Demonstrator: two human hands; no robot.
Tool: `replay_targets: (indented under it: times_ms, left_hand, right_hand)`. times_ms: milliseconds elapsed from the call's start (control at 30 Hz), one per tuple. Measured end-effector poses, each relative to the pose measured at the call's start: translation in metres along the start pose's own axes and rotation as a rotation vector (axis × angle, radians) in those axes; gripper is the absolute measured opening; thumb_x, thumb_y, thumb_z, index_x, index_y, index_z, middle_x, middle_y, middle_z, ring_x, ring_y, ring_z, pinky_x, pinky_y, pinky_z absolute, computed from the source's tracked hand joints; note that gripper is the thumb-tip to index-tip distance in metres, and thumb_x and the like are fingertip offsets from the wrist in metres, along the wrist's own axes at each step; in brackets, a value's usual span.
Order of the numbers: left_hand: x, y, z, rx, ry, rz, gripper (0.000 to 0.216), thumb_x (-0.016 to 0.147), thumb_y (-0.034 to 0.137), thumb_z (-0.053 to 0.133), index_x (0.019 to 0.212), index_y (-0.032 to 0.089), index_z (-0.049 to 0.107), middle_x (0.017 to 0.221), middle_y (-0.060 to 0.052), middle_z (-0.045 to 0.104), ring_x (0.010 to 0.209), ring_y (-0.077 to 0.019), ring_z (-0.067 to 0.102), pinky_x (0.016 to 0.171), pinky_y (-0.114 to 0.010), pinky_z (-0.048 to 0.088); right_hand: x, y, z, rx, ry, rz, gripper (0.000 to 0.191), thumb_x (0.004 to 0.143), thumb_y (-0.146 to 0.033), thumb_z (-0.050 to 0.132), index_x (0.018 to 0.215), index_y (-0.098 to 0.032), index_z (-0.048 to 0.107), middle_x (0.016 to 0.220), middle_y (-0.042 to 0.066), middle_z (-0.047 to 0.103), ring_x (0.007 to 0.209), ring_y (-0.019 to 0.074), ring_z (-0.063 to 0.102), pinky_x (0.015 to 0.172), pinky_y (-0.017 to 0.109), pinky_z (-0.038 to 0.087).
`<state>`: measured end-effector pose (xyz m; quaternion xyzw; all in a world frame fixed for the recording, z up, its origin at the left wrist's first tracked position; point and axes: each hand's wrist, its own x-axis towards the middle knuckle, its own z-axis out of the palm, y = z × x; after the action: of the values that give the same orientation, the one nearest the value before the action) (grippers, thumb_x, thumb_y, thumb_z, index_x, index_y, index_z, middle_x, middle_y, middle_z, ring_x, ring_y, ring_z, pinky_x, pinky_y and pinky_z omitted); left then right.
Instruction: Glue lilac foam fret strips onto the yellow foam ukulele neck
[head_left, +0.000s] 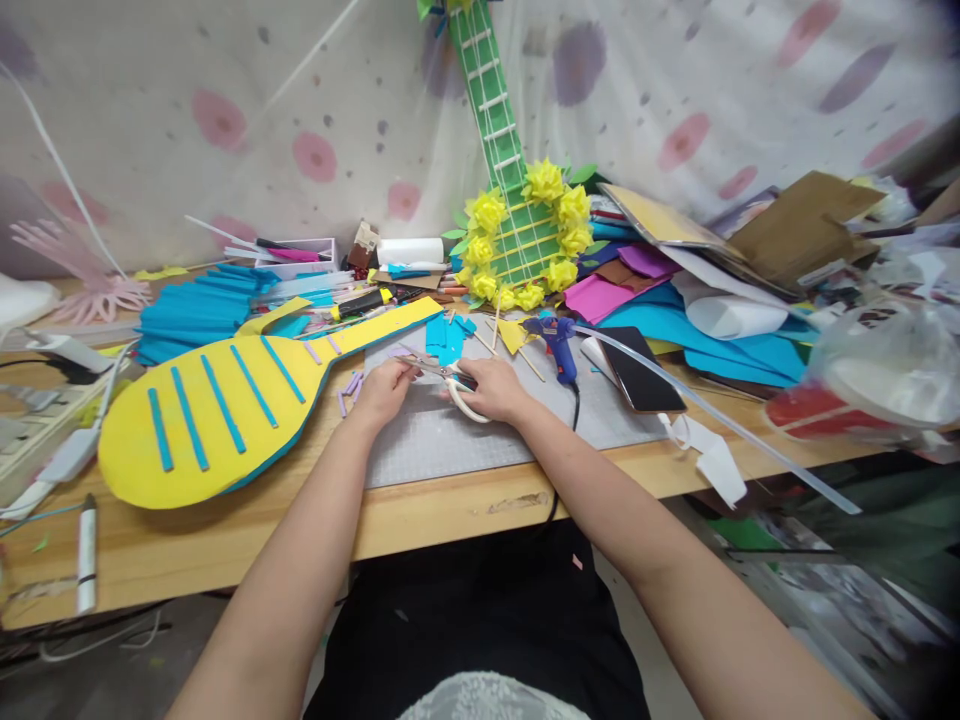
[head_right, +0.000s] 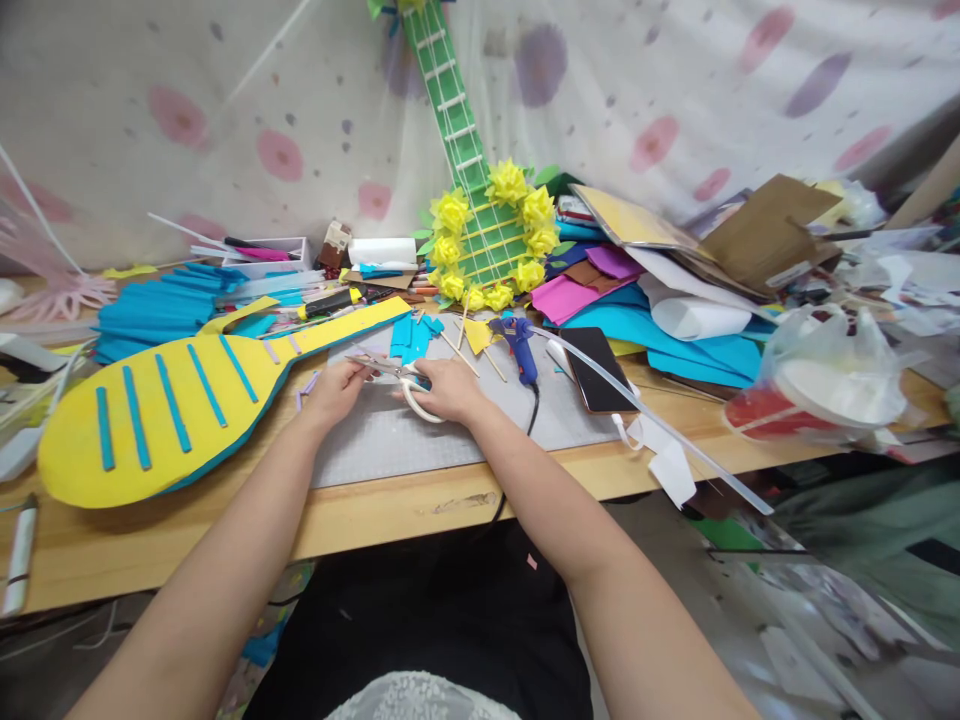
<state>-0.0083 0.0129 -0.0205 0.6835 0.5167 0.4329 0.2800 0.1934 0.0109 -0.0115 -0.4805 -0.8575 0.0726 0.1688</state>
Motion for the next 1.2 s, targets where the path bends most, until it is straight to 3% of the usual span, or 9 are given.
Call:
replay_targets:
  times_ms: [133,367,633,767,867,967,1200]
  left_hand:
    - [0.0001,0.0031,0.0003,-0.008,0.003,0.000,0.014,0.074,0.018,0.057,0.062,0.019,0.064,0.071,-0.003,0.064,0.074,-0.0173,0.058,0.077,-0.027,0.044]
    - [-0.0005,0.0015,-0.0009,0.213,-0.046,0.121,0.017,0.080,0.020,0.049,0.076,0.017,0.066,0.084,-0.005,0.068,0.080,-0.0160,0.061,0.076,-0.027,0.046]
    - [-0.0027,0.0019,-0.0027,0.209,-0.031,0.144,0.019,0.081,0.024,0.048,0.074,0.017,0.064,0.082,-0.004,0.067,0.076,-0.0154,0.060,0.072,-0.026,0.046]
    - [-0.0025,0.0004,-0.0021,0.221,-0.049,0.164,0.022,0.082,0.026,0.045,0.071,0.016,0.061,0.076,-0.004,0.065,0.074,-0.0154,0.058,0.068,-0.026,0.044]
    - [-0.0012,-0.0009,-0.0020,0.194,-0.059,0.175,0.024,0.084,0.027,0.040,0.078,0.016,0.060,0.080,-0.005,0.064,0.075,-0.0152,0.057,0.070,-0.027,0.044]
    - [-0.0003,-0.0023,-0.0018,0.160,-0.072,0.181,0.026,0.086,0.026,0.035,0.087,0.015,0.059,0.085,-0.006,0.063,0.077,-0.0151,0.057,0.073,-0.028,0.044]
    - [-0.0012,-0.0034,0.0003,0.204,-0.171,0.135,0.027,0.086,0.025,0.033,0.083,0.016,0.058,0.070,-0.003,0.058,0.066,-0.0146,0.055,0.067,-0.028,0.043]
  right_hand:
    - [-0.0009,-0.0008,-0.0025,0.032,-0.021,0.017,0.045,0.076,-0.063,0.046,0.077,-0.019,0.056,0.076,0.003,0.064,0.069,0.0145,0.054,0.064,0.026,0.025]
    - [-0.0008,-0.0016,-0.0053,0.052,-0.033,0.017,0.046,0.075,-0.064,0.048,0.076,-0.018,0.056,0.075,0.003,0.063,0.067,0.0139,0.052,0.061,0.025,0.024]
    - [0.0003,-0.0020,0.0007,-0.063,0.031,0.013,0.050,0.078,-0.065,0.040,0.075,-0.019,0.058,0.071,0.004,0.065,0.065,0.0149,0.055,0.062,0.026,0.024]
    - [0.0008,0.0001,0.0013,-0.161,0.018,0.081,0.056,0.077,-0.069,0.036,0.079,-0.020,0.062,0.073,0.006,0.067,0.066,0.0172,0.057,0.059,0.026,0.023]
    - [0.0011,0.0018,0.0001,-0.156,0.004,0.128,0.056,0.078,-0.069,0.036,0.084,-0.021,0.063,0.075,0.006,0.068,0.068,0.0175,0.057,0.058,0.026,0.022]
    - [0.0011,0.0027,-0.0032,-0.089,0.018,0.095,0.051,0.078,-0.066,0.041,0.087,-0.021,0.061,0.079,0.005,0.067,0.069,0.0159,0.056,0.058,0.025,0.023]
    - [0.0000,0.0020,-0.0063,-0.058,0.012,-0.005,0.046,0.077,-0.062,0.045,0.079,-0.018,0.058,0.078,0.005,0.065,0.070,0.0153,0.054,0.059,0.026,0.022]
